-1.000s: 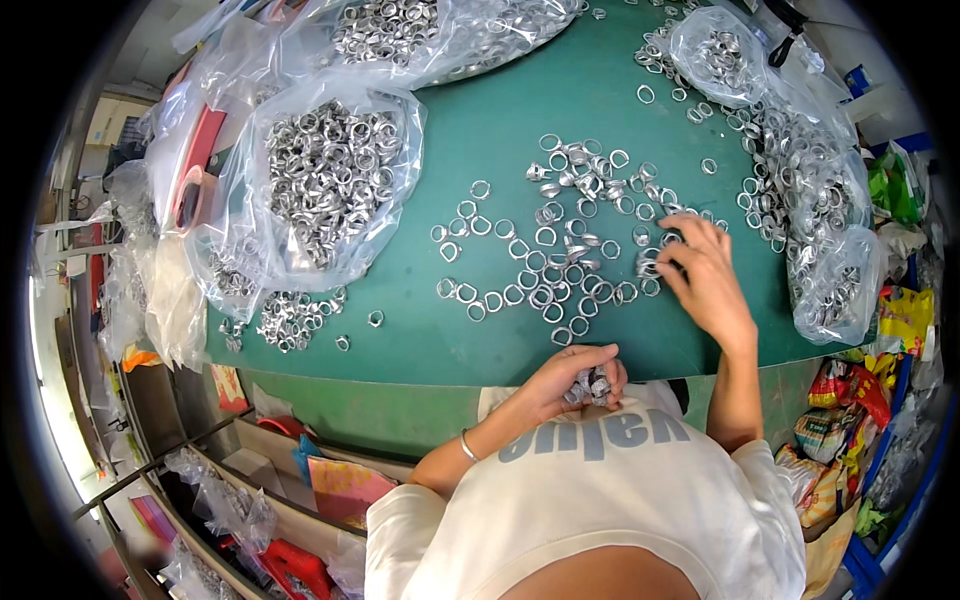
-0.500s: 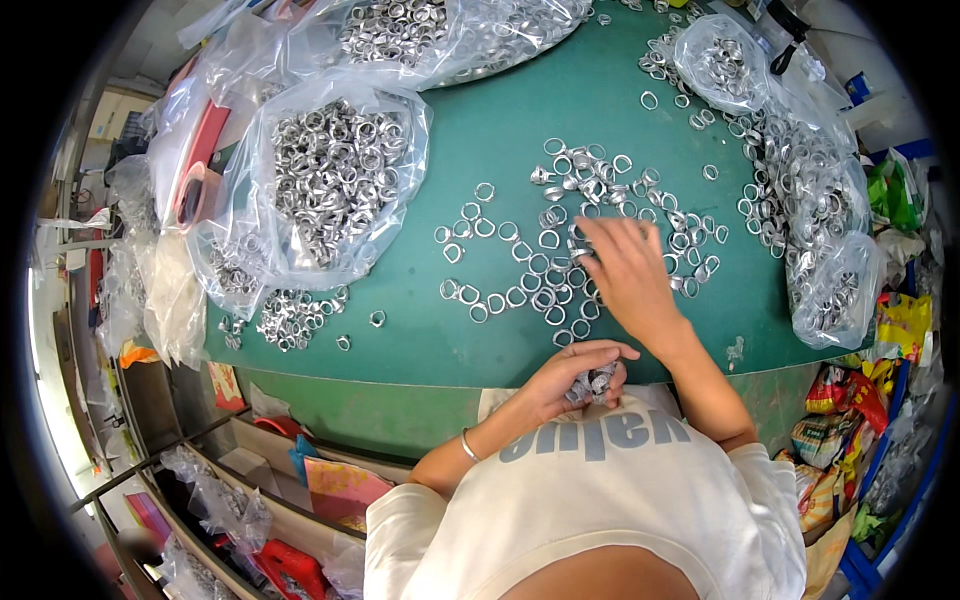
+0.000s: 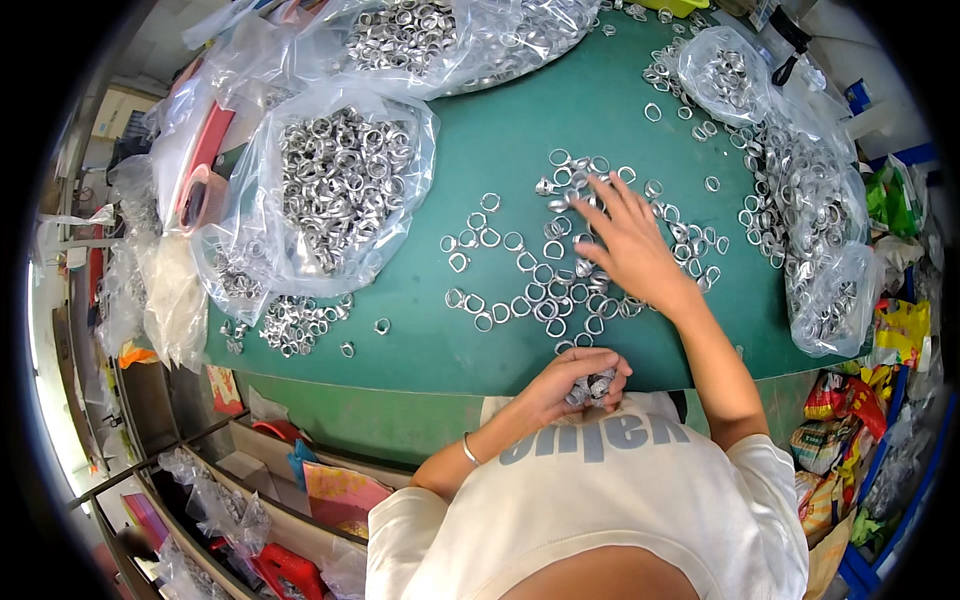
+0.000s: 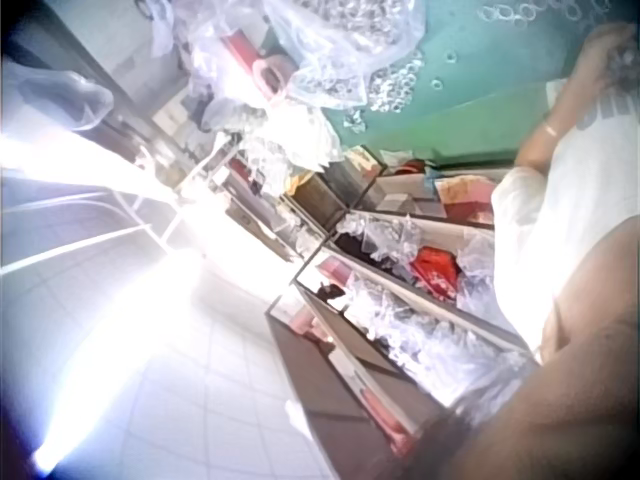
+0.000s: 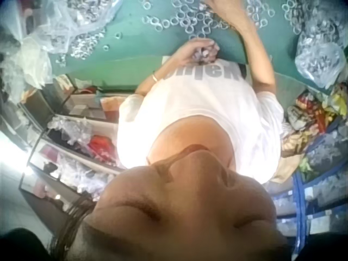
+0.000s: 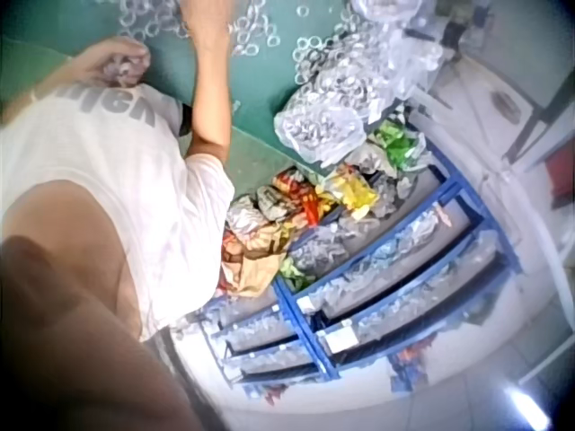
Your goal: The person picks up silver metal rings and fasteners from a workbench by hand, gathers them into their palm, and moves them into a separate pile.
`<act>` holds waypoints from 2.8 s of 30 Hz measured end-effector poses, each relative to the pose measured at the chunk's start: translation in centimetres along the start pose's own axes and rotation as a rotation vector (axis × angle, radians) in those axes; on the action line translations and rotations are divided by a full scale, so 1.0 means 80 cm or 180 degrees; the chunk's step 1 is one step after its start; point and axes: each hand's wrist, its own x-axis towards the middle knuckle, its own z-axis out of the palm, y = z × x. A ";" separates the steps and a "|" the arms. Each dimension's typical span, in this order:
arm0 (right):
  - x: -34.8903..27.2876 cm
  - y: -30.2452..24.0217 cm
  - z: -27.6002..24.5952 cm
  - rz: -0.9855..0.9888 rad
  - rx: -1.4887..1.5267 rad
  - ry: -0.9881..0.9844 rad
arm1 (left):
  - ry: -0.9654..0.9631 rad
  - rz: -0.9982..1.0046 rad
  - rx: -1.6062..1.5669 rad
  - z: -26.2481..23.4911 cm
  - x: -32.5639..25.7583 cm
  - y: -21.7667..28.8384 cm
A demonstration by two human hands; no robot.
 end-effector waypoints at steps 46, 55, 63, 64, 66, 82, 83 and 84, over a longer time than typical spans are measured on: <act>-0.013 0.011 -0.039 0.0388 -0.0012 0.0614 | -0.0062 0.0233 0.0033 -0.005 0.003 -0.006; -0.005 0.014 -0.050 0.0266 0.0770 -0.0173 | 0.0156 0.0323 0.0042 -0.002 -0.008 -0.003; 0.006 -0.013 -0.015 -0.0475 0.0441 -0.0684 | 0.0087 0.0325 0.0059 -0.009 -0.005 -0.002; -0.002 -0.016 -0.024 -0.0690 0.0689 -0.0866 | 0.0118 0.0327 0.0010 -0.010 -0.005 -0.002; -0.007 -0.014 -0.041 -0.0771 0.1284 -0.1313 | 0.0128 0.0333 0.0003 -0.010 -0.006 -0.002; 0.053 0.038 0.013 0.0311 0.0199 0.0472 | 0.0085 0.0399 0.0065 -0.010 -0.005 -0.001; 0.054 0.036 0.003 0.0372 0.0351 0.0376 | 0.0091 0.0399 0.0055 -0.010 -0.005 -0.001; 0.057 0.034 -0.005 0.0581 0.0793 0.0289 | 0.0098 0.0399 0.0044 -0.010 -0.006 0.000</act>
